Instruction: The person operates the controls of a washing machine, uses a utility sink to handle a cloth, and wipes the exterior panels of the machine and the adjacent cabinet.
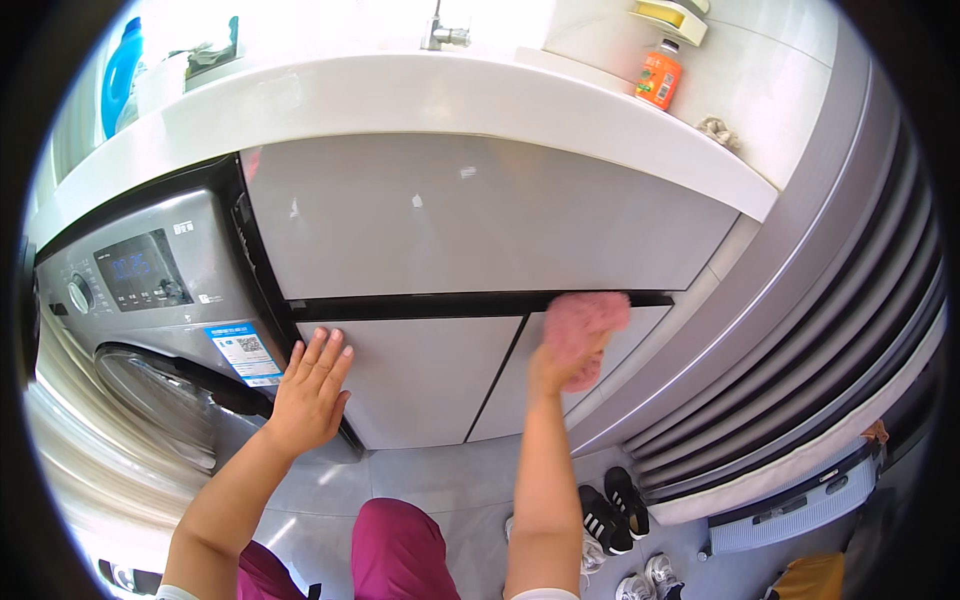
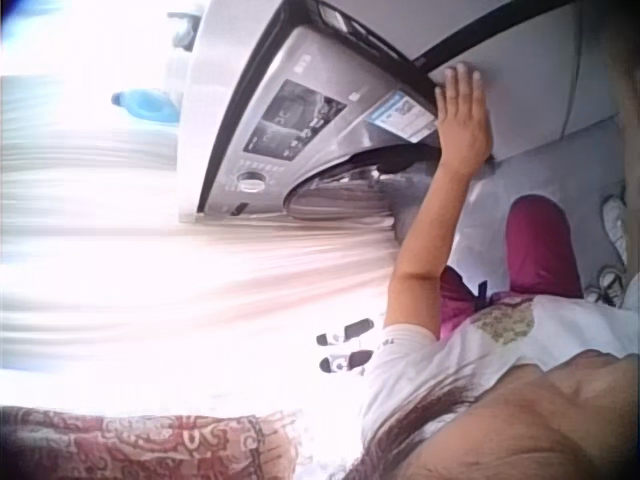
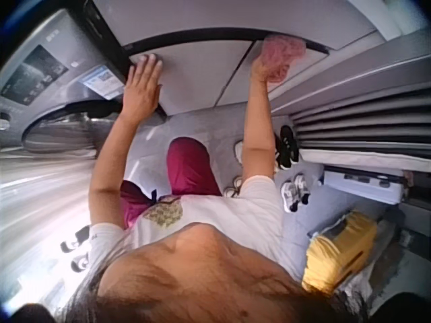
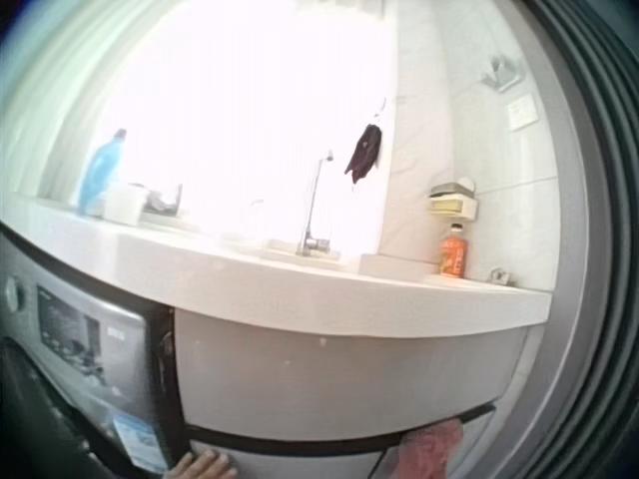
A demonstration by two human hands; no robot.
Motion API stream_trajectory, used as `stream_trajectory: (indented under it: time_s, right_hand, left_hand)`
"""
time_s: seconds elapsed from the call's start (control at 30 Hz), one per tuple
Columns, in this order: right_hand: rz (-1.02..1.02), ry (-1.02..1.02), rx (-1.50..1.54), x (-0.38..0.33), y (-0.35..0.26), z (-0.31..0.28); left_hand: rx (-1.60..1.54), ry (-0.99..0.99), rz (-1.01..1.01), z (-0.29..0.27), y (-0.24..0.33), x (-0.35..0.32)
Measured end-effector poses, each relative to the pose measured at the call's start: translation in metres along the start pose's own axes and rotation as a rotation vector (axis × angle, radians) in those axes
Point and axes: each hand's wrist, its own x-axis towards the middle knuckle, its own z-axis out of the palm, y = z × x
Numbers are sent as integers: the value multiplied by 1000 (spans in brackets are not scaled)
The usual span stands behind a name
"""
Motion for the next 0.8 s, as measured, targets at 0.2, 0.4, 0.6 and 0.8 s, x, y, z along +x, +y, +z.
stream_trajectory:
  time_s: [0.2, 0.4, 0.6, 0.8]
  right_hand:
    - [-29, -361, 95, -181, -119, 54]
    - [-783, -650, 159, -252, -108, 50]
    - [-760, -896, -237, -173, -45, 11]
    - [-363, -349, -93, -96, -42, 33]
  left_hand:
    - [-72, 294, 106, -7, -13, -23]
    - [-105, 343, 106, -4, -5, -48]
    - [-6, 43, 65, 16, 6, -52]
    - [34, 38, -55, 37, 14, -11]
